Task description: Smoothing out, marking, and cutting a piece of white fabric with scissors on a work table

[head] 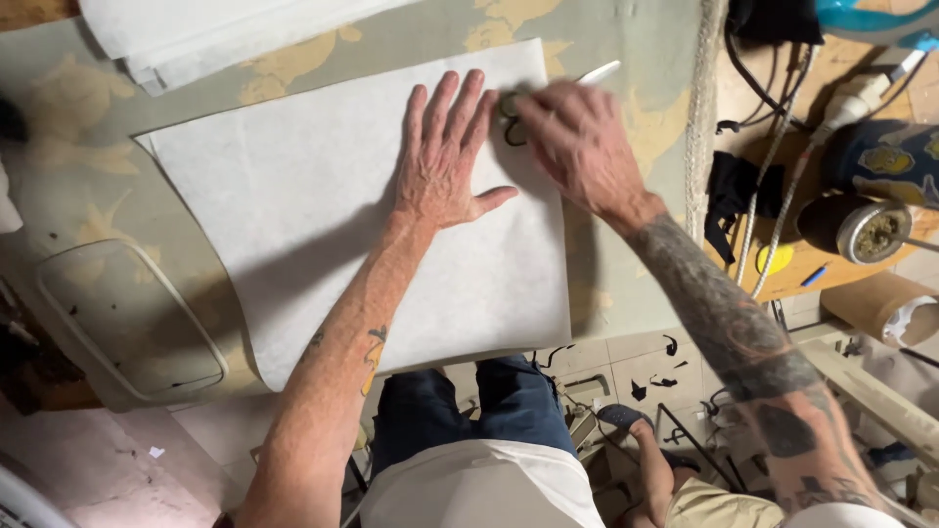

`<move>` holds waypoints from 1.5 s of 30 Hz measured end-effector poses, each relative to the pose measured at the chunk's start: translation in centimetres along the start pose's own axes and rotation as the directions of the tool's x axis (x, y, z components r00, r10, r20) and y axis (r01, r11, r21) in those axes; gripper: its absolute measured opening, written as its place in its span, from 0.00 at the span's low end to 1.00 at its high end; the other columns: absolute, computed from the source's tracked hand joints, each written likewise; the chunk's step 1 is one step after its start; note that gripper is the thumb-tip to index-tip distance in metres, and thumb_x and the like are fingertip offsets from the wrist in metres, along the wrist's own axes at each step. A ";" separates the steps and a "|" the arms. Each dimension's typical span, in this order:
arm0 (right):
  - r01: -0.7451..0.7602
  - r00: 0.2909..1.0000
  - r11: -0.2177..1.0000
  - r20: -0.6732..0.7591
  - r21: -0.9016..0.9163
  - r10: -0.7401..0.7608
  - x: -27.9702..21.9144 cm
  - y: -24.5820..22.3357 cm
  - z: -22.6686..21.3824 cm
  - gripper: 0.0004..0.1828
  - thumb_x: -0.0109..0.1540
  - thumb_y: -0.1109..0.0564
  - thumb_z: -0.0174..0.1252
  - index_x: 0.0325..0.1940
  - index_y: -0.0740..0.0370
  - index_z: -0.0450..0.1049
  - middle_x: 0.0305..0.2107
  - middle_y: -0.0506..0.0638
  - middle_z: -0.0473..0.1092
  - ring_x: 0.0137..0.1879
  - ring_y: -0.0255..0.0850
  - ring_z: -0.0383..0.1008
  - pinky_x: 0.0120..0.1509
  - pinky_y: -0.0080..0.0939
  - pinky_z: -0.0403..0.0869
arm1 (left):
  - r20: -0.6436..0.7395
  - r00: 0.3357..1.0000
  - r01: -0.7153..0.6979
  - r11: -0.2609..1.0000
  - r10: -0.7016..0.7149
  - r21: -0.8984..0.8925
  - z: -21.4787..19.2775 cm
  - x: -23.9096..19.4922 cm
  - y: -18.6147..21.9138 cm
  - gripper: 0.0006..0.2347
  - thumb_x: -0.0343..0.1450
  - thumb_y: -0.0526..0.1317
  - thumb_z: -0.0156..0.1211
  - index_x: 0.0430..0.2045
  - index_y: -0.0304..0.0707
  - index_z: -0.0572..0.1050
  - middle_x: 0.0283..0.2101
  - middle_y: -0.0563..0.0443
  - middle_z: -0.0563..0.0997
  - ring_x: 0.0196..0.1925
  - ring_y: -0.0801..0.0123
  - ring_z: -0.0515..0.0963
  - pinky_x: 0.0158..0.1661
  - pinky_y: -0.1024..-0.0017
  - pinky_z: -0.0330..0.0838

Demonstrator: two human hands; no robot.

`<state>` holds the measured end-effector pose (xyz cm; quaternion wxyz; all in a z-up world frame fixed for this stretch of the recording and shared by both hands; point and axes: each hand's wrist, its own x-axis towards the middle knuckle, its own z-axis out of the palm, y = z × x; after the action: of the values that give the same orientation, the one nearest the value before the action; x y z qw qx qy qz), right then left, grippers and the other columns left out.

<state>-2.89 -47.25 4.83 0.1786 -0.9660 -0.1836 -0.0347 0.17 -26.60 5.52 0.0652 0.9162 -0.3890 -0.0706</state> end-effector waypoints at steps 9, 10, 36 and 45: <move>0.250 0.968 0.968 0.018 -0.020 -0.250 3.3 3.7 0.0 0.22 0.61 0.61 0.60 0.59 0.59 0.66 0.55 0.54 0.64 0.61 0.48 0.61 0.59 0.52 0.63 | 0.063 0.998 0.013 0.999 -0.010 -0.041 -0.7 0.2 0.0 0.43 0.61 0.67 0.53 0.62 0.33 0.49 0.64 0.40 0.45 0.65 0.48 0.45 0.61 0.48 0.38; 0.297 0.955 0.955 0.004 0.004 -0.297 4.0 3.8 -0.6 0.20 0.62 0.62 0.57 0.58 0.64 0.67 0.52 0.56 0.67 0.58 0.48 0.64 0.59 0.48 0.64 | 0.061 0.998 0.016 0.999 -0.014 -0.032 -0.7 0.3 0.0 0.43 0.61 0.67 0.53 0.61 0.33 0.49 0.64 0.40 0.45 0.65 0.47 0.46 0.61 0.48 0.38; 0.347 0.883 0.902 0.235 0.257 -0.407 -16.5 -3.6 -2.4 0.33 0.48 0.63 0.63 0.56 0.54 0.64 0.54 0.49 0.63 0.61 0.42 0.61 0.65 0.45 0.61 | 0.154 0.988 0.007 0.998 0.002 -0.061 -2.1 0.6 1.5 0.48 0.59 0.68 0.60 0.61 0.25 0.49 0.63 0.34 0.42 0.65 0.43 0.43 0.59 0.42 0.37; 0.292 0.915 0.923 0.207 0.250 -0.345 -21.6 -5.3 -2.7 0.34 0.53 0.64 0.57 0.61 0.63 0.54 0.59 0.54 0.55 0.64 0.46 0.54 0.68 0.47 0.56 | 0.314 0.949 0.057 0.996 -0.031 -0.073 -0.1 0.7 1.5 0.47 0.56 0.73 0.24 0.62 0.34 0.39 0.65 0.42 0.32 0.68 0.53 0.33 0.62 0.46 0.26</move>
<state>-24.95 -51.02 6.21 0.2491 -0.8947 -0.3627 0.0769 -0.36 -28.11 5.86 0.0383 0.8987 -0.3706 -0.2316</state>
